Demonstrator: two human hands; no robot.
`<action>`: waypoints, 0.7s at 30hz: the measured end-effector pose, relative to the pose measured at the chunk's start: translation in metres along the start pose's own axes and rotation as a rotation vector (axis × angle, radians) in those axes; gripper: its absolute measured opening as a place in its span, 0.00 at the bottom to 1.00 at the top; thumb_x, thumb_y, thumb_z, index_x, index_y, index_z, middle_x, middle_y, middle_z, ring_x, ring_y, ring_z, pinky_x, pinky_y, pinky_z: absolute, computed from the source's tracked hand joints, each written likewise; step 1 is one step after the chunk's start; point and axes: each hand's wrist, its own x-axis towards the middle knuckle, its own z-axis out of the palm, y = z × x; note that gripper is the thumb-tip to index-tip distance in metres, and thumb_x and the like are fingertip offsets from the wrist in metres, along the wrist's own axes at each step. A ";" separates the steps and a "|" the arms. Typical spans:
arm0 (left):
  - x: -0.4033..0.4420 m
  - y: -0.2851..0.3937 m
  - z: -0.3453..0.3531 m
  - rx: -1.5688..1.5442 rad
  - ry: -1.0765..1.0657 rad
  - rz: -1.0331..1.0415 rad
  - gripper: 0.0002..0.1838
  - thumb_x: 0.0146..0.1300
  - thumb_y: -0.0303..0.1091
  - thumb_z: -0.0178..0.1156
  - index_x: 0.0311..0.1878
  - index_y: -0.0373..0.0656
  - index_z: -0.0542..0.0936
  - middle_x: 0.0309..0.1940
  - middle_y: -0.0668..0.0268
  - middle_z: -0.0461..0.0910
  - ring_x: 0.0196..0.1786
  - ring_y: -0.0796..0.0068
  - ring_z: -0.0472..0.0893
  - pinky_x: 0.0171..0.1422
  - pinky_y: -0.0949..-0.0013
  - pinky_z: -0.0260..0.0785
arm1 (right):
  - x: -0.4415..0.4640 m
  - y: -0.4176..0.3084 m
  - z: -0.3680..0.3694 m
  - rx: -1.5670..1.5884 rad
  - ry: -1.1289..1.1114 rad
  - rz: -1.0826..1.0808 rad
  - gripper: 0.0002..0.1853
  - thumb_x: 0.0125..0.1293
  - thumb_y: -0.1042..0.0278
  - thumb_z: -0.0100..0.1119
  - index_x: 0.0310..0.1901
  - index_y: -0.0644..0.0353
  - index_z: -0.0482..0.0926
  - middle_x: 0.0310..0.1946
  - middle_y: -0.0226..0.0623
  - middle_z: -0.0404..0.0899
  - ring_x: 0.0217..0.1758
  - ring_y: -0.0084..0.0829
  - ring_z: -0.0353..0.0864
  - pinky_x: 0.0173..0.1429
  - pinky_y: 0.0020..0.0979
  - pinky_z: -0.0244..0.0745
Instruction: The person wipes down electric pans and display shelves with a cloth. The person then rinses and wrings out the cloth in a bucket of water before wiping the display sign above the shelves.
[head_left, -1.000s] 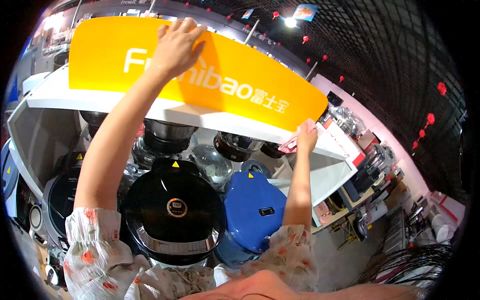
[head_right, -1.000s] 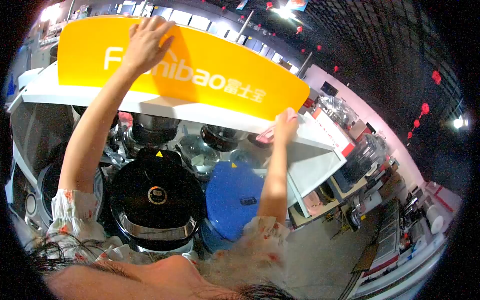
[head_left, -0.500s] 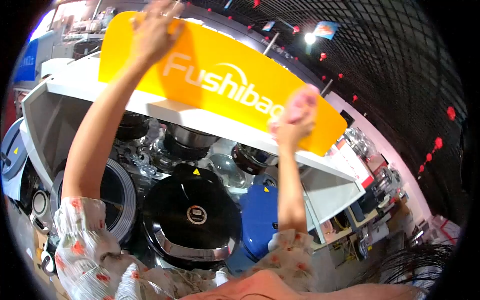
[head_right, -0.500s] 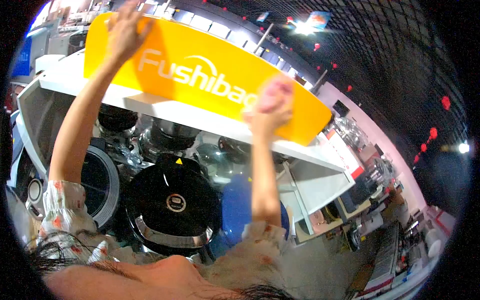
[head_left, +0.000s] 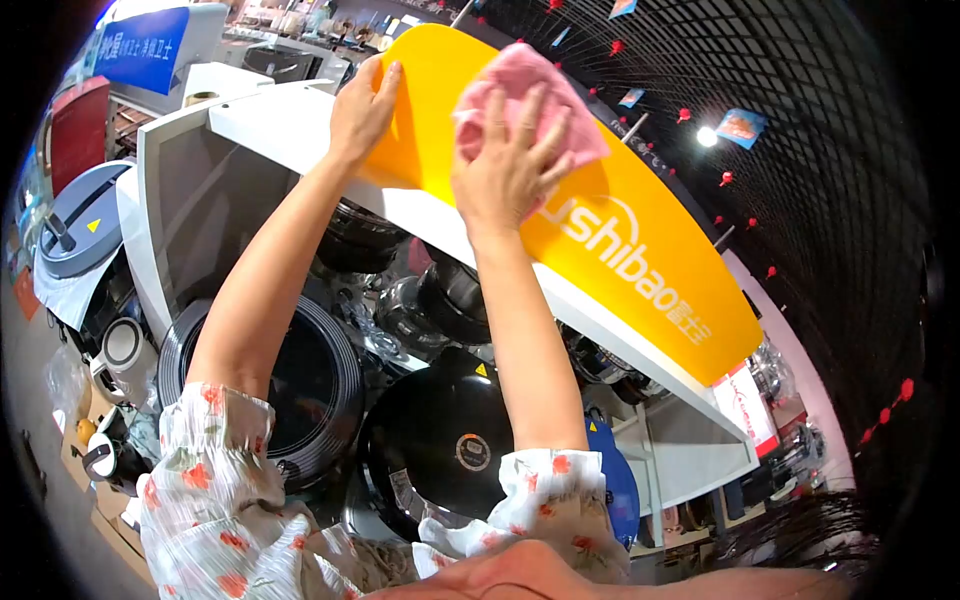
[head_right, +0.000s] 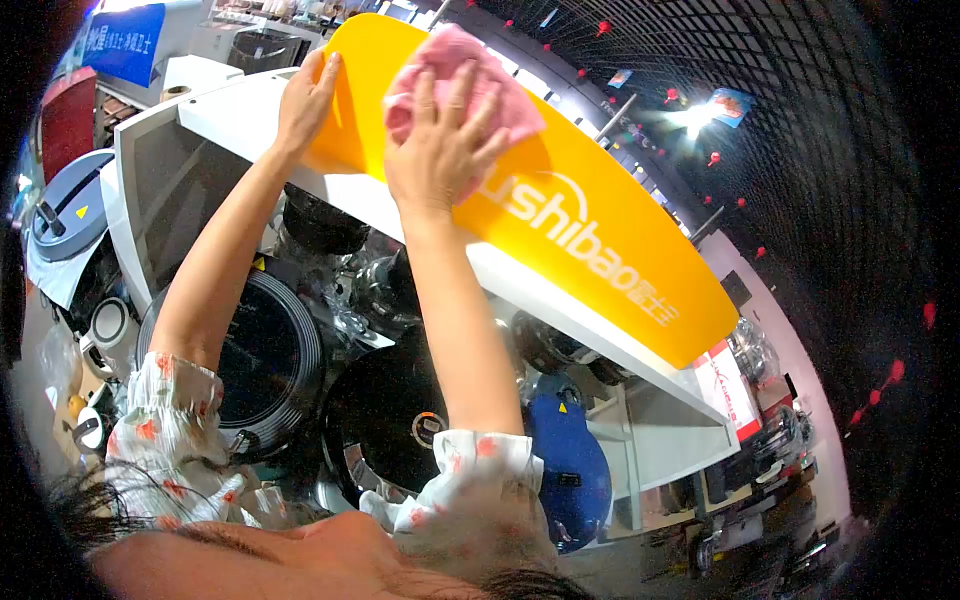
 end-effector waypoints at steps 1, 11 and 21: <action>0.000 -0.004 -0.001 -0.045 -0.005 -0.021 0.22 0.70 0.52 0.45 0.53 0.45 0.75 0.39 0.50 0.81 0.44 0.49 0.80 0.47 0.56 0.70 | -0.005 0.001 0.000 0.000 -0.050 -0.108 0.25 0.61 0.52 0.54 0.62 0.36 0.71 0.74 0.33 0.50 0.76 0.49 0.43 0.70 0.62 0.39; -0.008 -0.001 -0.006 -0.076 0.045 -0.115 0.18 0.68 0.46 0.47 0.49 0.46 0.80 0.38 0.53 0.82 0.42 0.53 0.81 0.47 0.59 0.72 | -0.091 0.144 -0.068 -0.034 -0.229 -0.061 0.29 0.57 0.60 0.61 0.63 0.46 0.68 0.72 0.45 0.51 0.75 0.52 0.44 0.73 0.60 0.34; -0.007 0.033 -0.011 0.271 0.220 0.450 0.15 0.63 0.38 0.56 0.50 0.42 0.77 0.51 0.59 0.75 0.56 0.57 0.71 0.62 0.59 0.63 | -0.107 0.147 -0.082 0.007 -0.180 -0.019 0.27 0.57 0.62 0.61 0.61 0.50 0.71 0.71 0.44 0.53 0.72 0.51 0.49 0.72 0.51 0.44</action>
